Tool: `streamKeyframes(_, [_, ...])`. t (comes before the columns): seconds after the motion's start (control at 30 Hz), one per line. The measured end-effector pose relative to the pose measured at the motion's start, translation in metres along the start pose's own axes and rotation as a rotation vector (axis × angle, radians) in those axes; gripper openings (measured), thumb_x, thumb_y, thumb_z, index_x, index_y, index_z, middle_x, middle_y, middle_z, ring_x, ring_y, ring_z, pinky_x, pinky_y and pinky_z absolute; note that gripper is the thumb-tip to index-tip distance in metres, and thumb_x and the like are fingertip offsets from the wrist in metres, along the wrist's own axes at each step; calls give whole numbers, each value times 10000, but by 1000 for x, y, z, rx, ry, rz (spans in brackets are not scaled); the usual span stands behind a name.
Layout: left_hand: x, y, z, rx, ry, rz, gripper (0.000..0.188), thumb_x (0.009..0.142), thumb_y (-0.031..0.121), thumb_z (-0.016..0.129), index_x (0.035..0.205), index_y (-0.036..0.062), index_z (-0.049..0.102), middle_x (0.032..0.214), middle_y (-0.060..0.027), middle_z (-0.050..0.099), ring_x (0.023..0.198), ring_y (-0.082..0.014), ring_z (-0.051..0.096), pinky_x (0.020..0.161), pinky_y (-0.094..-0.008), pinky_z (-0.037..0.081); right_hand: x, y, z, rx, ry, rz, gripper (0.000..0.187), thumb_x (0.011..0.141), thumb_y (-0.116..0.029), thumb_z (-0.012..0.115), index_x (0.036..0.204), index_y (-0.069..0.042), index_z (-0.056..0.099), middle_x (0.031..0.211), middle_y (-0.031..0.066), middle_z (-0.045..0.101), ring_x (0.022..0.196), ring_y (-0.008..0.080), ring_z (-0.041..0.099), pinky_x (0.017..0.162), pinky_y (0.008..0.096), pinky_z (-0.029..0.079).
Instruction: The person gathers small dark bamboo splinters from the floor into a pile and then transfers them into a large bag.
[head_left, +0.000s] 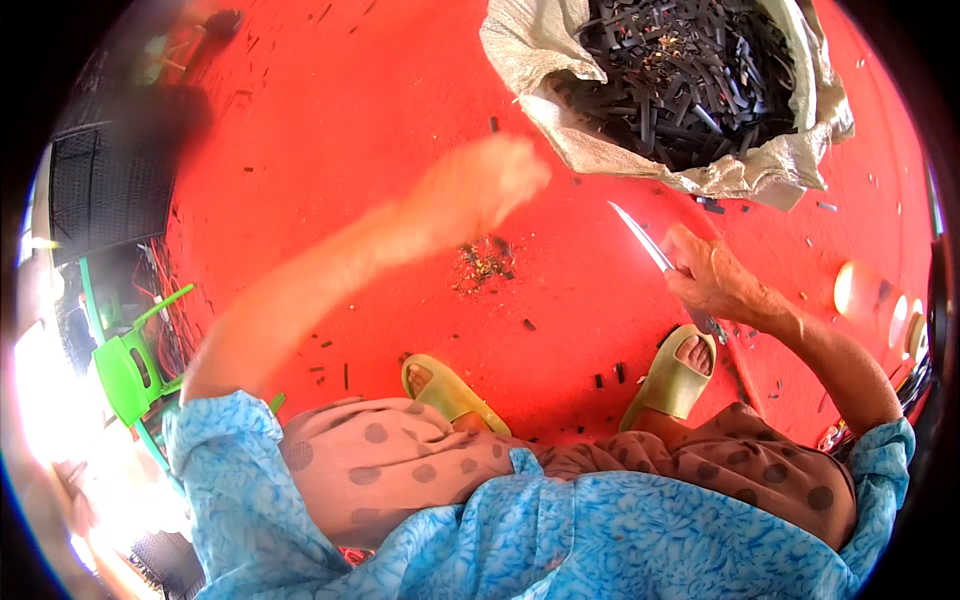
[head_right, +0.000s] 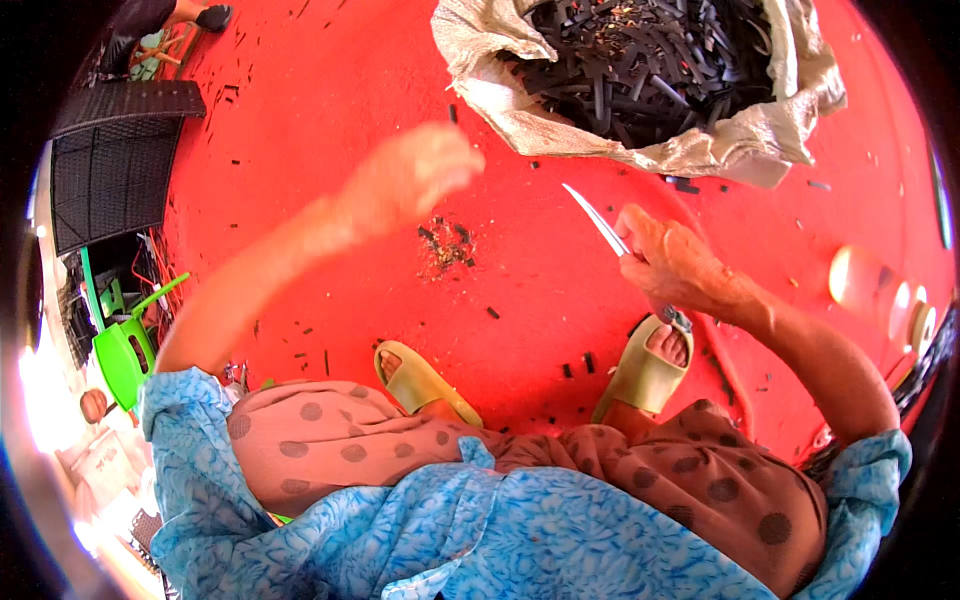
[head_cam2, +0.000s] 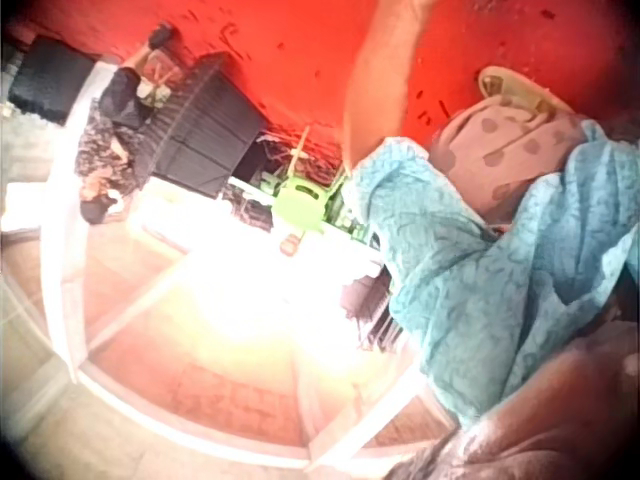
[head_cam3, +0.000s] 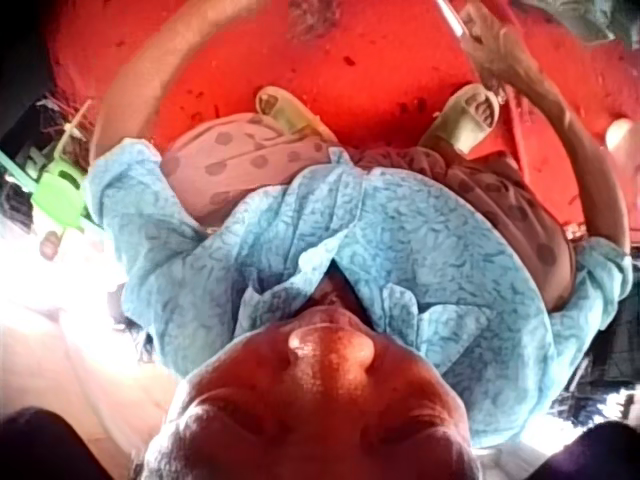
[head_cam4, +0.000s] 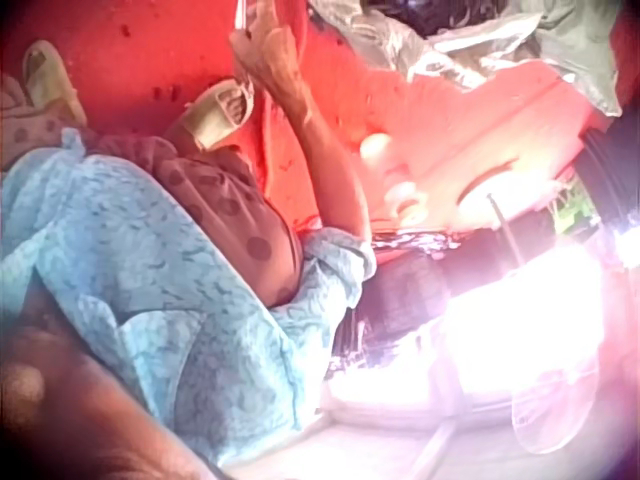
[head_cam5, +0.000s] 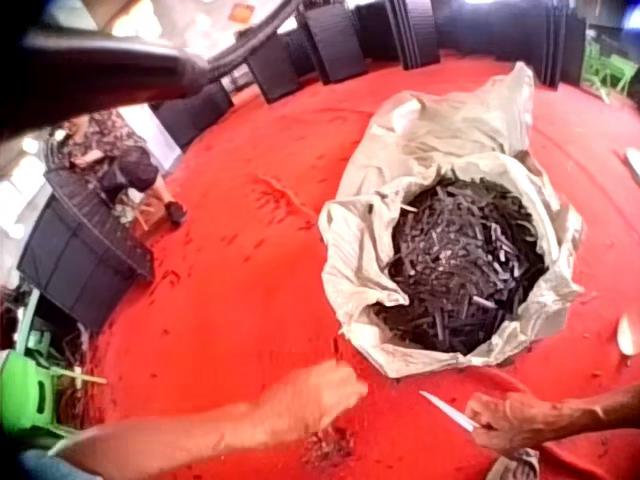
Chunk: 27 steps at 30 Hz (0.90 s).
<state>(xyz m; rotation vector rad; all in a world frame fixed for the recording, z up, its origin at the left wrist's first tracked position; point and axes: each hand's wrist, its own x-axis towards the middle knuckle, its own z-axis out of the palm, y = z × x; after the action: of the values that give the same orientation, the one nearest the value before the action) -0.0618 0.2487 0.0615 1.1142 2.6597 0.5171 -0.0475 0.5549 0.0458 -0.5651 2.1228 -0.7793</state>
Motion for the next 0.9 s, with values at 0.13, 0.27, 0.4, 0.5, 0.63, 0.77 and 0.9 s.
streamKeyframes(0.13, [-92, 28, 68, 308, -287, 273, 544, 757, 187, 517, 1275, 118, 367, 1342, -68, 351, 1261, -245, 297, 1011, -461, 261, 6, -1, 6, -11, -37, -22, 205, 732, -85, 497, 906, -48, 395, 566, 154, 483, 526, 338, 511, 469, 432, 361])
streamKeyframes(0.27, [-112, 42, 104, 295, -424, 225, 621, 764, 252, 516, 1329, 137, 284, 1401, -58, 240, 1302, -232, 199, 1043, -467, 178, 13, -5, 11, -40, -50, -62, 174, 763, -83, 478, 908, -38, 394, 503, 105, 458, 442, 227, 478, 441, 378, 348])
streamKeyframes(0.4, [-90, 29, 120, 99, -303, 126, 621, 808, 335, 507, 1335, 119, 262, 1406, -65, 216, 1305, -235, 176, 1044, -468, 160, 15, -5, 15, -77, -77, -52, 174, 765, -84, 477, 911, -38, 394, 490, 100, 455, 438, 225, 475, 443, 382, 349])
streamKeyframes(0.5, [-99, 16, 122, 100, -284, 138, 612, 803, 329, 521, 1322, 105, 287, 1402, -74, 216, 1300, -234, 185, 1041, -456, 177, 19, -4, 15, -57, -63, -79, 180, 767, -79, 475, 921, -37, 391, 486, 97, 460, 427, 227, 471, 442, 381, 349])
streamKeyframes(0.63, [-134, 9, 125, 144, -234, 75, 531, 809, 273, 525, 1273, 75, 361, 1367, -97, 283, 1272, -250, 252, 1021, -421, 248, 23, -3, 18, -8, -98, -59, 184, 769, -60, 470, 930, -34, 385, 491, 97, 454, 428, 219, 467, 440, 376, 346])
streamKeyframes(0.77, [-120, 4, 118, 22, -79, -136, 439, 817, 148, 498, 1234, 45, 405, 1305, -128, 363, 1229, -293, 316, 998, -402, 300, 28, -7, 15, -23, -88, -36, 187, 736, -82, 497, 890, -54, 395, 525, 160, 455, 509, 350, 494, 471, 447, 351])
streamKeyframes(0.9, [-102, 2, 118, -33, 97, -306, 444, 785, 50, 472, 1224, 32, 410, 1277, -146, 381, 1202, -321, 334, 992, -396, 311, 29, -9, 15, -30, -93, -30, 186, 734, -78, 496, 889, -55, 394, 534, 160, 461, 513, 348, 498, 473, 448, 352])
